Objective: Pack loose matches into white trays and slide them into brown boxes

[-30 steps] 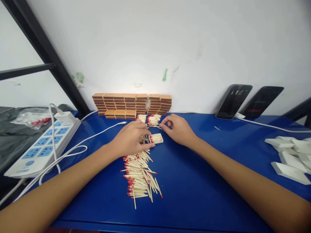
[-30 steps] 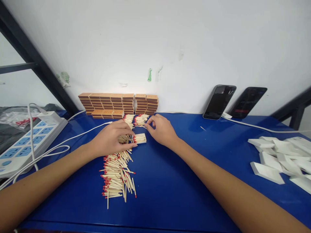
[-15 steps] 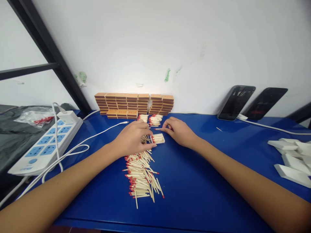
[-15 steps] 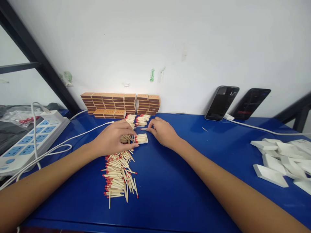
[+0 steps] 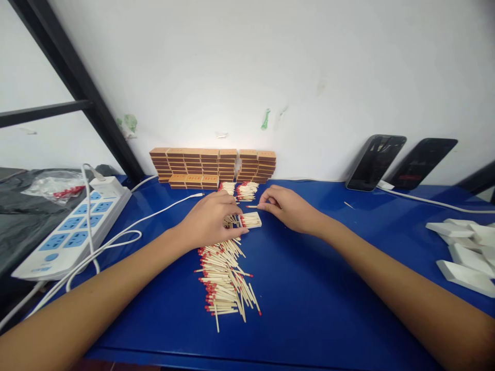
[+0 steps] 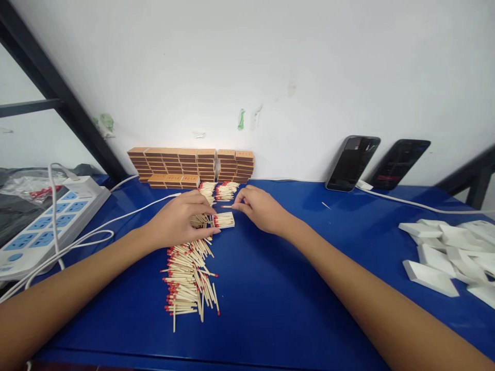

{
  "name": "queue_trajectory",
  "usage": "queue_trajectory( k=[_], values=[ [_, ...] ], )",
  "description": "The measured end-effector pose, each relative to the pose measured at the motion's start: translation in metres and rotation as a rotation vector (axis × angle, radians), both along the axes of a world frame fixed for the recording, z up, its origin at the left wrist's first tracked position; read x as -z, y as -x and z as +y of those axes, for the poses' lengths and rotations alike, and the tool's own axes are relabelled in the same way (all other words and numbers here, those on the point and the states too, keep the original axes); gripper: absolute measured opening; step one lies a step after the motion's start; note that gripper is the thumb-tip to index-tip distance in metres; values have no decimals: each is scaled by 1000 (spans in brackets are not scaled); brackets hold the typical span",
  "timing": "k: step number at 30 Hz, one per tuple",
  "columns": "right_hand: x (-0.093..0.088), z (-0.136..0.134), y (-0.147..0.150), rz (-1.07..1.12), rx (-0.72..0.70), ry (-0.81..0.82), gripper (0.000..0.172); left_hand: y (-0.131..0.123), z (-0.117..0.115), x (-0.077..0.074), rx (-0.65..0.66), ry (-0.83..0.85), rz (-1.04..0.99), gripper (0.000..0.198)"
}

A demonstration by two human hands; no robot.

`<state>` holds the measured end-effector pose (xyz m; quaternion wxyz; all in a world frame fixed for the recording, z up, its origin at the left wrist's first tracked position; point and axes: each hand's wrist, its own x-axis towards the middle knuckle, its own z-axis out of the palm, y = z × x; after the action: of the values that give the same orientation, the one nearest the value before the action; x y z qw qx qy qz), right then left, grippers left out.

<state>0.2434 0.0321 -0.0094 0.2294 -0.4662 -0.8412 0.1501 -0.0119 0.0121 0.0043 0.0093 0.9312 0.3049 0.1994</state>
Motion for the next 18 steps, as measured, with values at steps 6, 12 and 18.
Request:
queue_trajectory(
  k=[6,12,18],
  values=[
    [-7,-19,10,-26,-120,14,9,0,0,0,5,-5,-5,33],
    [-3,-8,13,52,-51,-60,12,0,1,2,20,-13,-21,33],
    [15,18,14,97,33,-115,6,-1,0,1,26,-8,-16,33]
  ],
)
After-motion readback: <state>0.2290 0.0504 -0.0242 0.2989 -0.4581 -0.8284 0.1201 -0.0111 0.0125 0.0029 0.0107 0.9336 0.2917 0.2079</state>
